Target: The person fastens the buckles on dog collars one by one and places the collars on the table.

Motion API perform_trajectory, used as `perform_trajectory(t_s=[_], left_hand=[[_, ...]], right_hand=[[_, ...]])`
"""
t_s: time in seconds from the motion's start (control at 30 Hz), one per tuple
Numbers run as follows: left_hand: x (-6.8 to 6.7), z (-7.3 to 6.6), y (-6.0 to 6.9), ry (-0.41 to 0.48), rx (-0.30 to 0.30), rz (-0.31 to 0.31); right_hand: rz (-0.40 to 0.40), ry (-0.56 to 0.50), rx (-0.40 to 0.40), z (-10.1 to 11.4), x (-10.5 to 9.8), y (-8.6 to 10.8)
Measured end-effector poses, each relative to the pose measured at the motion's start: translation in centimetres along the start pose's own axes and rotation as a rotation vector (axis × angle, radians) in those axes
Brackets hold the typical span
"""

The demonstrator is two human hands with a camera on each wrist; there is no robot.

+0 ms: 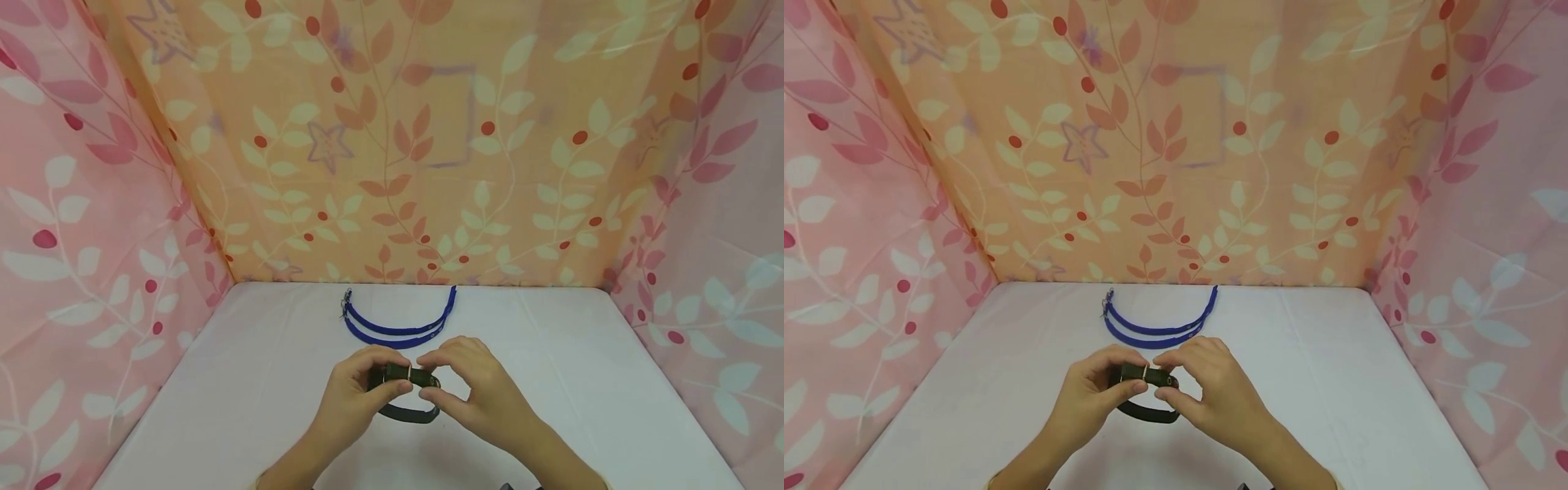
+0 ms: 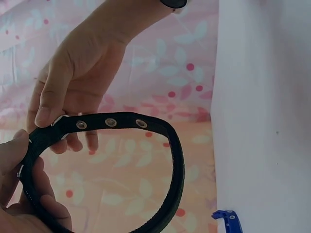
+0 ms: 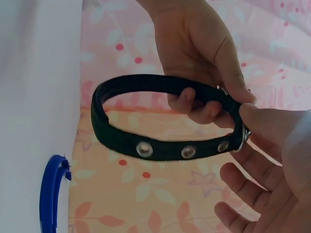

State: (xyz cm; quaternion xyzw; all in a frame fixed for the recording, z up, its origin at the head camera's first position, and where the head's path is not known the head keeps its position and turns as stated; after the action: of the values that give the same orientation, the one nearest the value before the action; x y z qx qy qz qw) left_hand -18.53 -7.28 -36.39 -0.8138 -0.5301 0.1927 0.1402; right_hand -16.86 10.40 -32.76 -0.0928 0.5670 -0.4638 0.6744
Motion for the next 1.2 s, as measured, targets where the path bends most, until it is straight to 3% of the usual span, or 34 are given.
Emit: perform_trajectory(t_s=[0.1,0.3,0.57,0.87,1.0,1.1,1.2], left_hand=[[-0.1,-0.3,0.0,-0.031,0.033,-0.014],[-0.7,-1.1,0.0,-0.129,0.106,-0.064],[-2.0,-0.9,0.1,-0.072,0.03,-0.111],[-3.3,-1.0,0.1,0.01,-0.005,-0.212],[-2.9,-0.3,0.0,0.034,-0.061,-0.187],[-2.2,0.4,-0.1,-0.005,-0.132,-0.121],[-1.2,0.5,-0.2,-0.072,-0.118,-0.039]], right_hand=[[0.012,-0.016,0.072,-0.3,0.2,0.2],[-0.032,-0.066,0.131,-0.5,0.1,0.2],[-0.03,-0.099,0.23,-1.4,-0.1,0.3],[-0.032,-0.169,0.279,-2.2,-0.1,0.4],[-0.052,-0.228,0.325,-2.4,-0.1,0.6],[-0.086,-0.269,0.364,-2.6,-0.3,0.7],[-0.112,-0.294,0.379,-2.7,-0.5,0.8]])
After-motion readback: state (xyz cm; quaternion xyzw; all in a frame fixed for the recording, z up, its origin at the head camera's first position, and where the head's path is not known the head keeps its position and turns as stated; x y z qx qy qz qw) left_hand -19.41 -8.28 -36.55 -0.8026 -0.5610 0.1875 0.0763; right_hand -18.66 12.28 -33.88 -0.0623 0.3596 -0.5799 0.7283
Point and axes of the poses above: each hand's wrist, its own y-axis away from the middle knuckle, its own x-axis out of the palm, z = x × y, the point moved 7 cm from there along -y, towards the middle knuckle, and after that the axes turned 7 degrees about z, right-handed, at the moved point
